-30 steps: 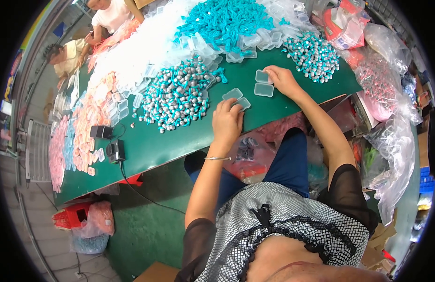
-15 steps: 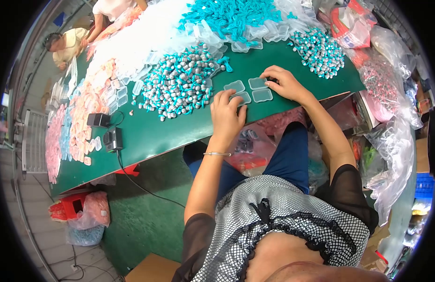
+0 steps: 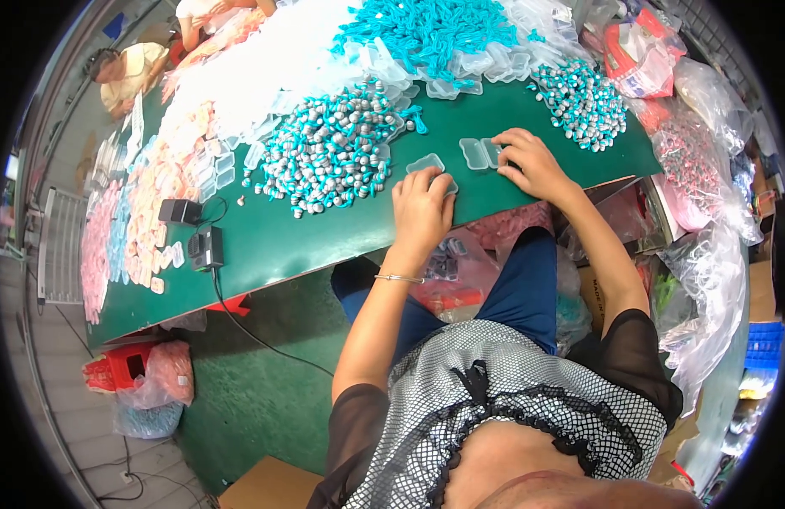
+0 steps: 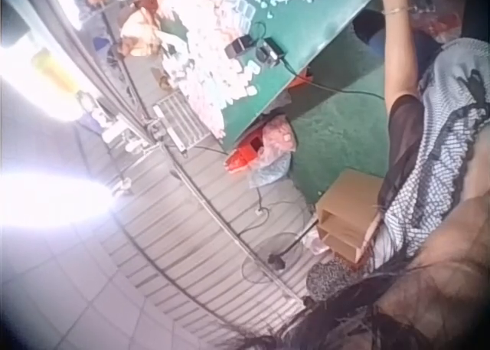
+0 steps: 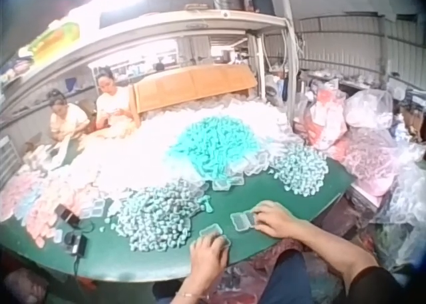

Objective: Sorting and packaging small beads or jewelry components into small plastic containers.

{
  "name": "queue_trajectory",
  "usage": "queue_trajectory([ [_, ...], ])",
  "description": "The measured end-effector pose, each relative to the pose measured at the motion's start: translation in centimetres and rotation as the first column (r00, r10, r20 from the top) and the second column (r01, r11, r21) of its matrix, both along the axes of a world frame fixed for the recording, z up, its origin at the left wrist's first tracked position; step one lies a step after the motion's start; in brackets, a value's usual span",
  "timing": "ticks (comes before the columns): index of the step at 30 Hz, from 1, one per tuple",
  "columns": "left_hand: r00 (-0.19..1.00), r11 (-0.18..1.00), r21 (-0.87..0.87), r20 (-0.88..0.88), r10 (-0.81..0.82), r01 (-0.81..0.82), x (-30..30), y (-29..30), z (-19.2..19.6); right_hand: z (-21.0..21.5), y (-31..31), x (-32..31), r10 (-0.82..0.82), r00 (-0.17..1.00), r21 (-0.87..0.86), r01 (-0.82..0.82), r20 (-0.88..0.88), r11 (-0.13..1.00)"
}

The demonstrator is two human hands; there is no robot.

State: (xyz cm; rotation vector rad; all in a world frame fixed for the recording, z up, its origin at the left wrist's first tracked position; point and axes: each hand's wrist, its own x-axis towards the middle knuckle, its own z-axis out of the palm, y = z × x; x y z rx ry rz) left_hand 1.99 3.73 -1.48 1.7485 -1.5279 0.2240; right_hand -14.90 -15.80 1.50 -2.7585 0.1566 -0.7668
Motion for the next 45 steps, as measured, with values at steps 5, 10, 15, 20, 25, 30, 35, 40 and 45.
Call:
queue_trajectory([
  [5,0.992,0.993,0.075,0.091,0.087,-0.094,-0.4,-0.3,0.9,-0.5,4.4,1.7,-0.098,0.995,-0.091,0.096,-0.023,0.991],
  [10,0.976,0.988,0.047,0.17,0.136,-0.146,-1.1,-0.8,1.8,1.6,4.0,4.2,-0.127,0.992,0.087,0.126,0.007,0.988],
  [15,0.978,0.988,0.076,0.17,0.116,-0.131,-1.5,-1.8,0.2,0.5,-2.4,11.1,-0.332,0.934,0.059,0.327,0.135,0.943],
  [20,0.984,0.993,0.045,0.15,0.098,-0.105,-1.4,-1.2,-0.4,-1.3,-3.5,12.2,-0.373,0.922,0.08,0.366,0.106,0.927],
  [25,0.988,0.993,0.037,0.104,0.111,-0.115,-0.4,0.3,-0.1,-0.1,-0.6,7.3,-0.221,0.963,-0.122,0.24,0.153,0.963],
  [30,0.987,0.993,0.013,0.108,0.118,-0.12,0.0,0.8,0.1,-0.5,2.7,3.1,-0.037,0.998,-0.183,0.044,0.042,0.982],
  [35,0.981,0.989,0.047,0.144,0.133,-0.141,0.1,1.0,0.3,-0.7,5.2,2.5,-0.006,1.0,-0.152,0.01,0.031,0.988],
  [40,0.973,0.982,0.097,0.18,0.142,-0.161,-0.2,1.4,1.2,-0.1,2.4,2.4,0.033,0.997,-0.03,-0.031,0.069,0.999],
  [45,0.974,0.985,0.115,0.2,0.107,-0.131,-1.4,0.2,2.2,-1.7,-7.3,6.5,-0.295,0.953,0.027,0.294,0.064,0.955],
])
